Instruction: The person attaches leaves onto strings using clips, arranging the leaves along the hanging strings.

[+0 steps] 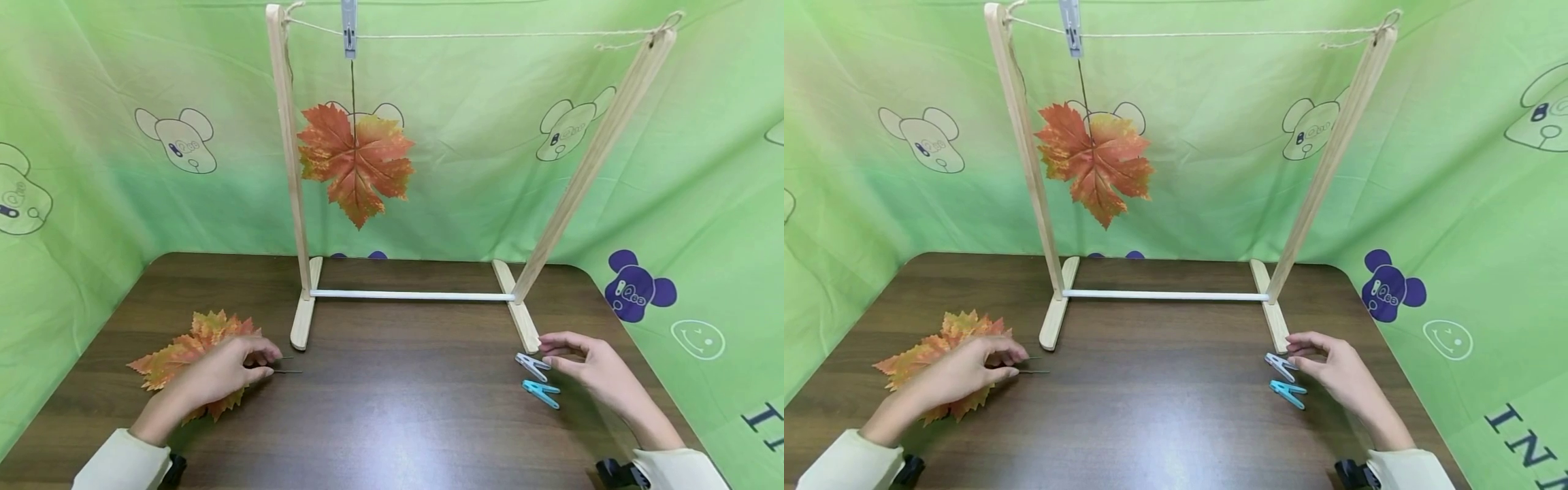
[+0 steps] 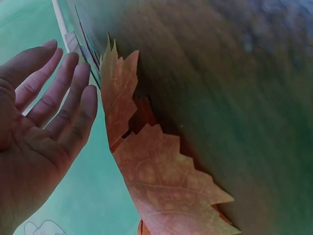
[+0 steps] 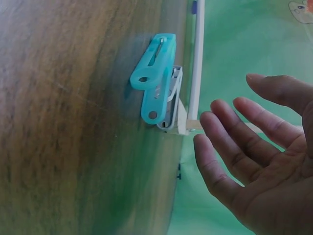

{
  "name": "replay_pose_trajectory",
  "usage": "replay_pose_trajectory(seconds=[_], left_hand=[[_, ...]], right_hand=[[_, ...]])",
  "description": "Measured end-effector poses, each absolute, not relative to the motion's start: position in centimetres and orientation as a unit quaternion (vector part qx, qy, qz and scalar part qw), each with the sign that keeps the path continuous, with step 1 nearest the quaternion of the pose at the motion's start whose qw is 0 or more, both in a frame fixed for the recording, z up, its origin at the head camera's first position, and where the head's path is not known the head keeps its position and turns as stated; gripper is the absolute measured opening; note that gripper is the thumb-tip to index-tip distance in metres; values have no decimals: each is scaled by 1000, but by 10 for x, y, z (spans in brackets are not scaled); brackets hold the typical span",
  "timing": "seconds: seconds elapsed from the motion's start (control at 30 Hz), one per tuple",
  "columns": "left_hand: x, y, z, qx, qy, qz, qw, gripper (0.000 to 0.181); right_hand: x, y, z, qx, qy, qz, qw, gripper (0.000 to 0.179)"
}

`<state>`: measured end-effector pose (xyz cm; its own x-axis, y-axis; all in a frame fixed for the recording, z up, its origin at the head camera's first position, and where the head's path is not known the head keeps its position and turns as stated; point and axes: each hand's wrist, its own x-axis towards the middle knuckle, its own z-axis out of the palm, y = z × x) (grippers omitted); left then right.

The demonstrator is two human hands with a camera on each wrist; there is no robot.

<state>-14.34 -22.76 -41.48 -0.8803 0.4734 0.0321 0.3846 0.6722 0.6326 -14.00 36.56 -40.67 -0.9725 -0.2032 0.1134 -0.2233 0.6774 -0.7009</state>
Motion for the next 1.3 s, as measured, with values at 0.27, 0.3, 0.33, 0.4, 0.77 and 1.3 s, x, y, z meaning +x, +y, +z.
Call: replay_pose_trajectory(seconds=[0.27,0.3,0.33,0.4,0.77,1.3], left_hand=[[-143,-225,-416,247,912,315,94,17],[-143,-225,-416,247,912,314,98,17],[-143,-225,-416,247,912,313,101,17],[-143,-225,-417,247,913,309,103,18],[-145,-223,-417,250,918,290,104,20],[-149,-220,-417,264,924,254,110,18]], right_hand=[[-141,366,-413,116,-920,373,8,34],[-141,366,-414,116,-920,374,8,34],[-141,366,-414,117,-920,374,7,34],[-141,366,-416,118,-920,373,6,34],[-141,362,-419,93,-934,345,-16,31],[-143,360,-423,71,-958,278,-5,32]])
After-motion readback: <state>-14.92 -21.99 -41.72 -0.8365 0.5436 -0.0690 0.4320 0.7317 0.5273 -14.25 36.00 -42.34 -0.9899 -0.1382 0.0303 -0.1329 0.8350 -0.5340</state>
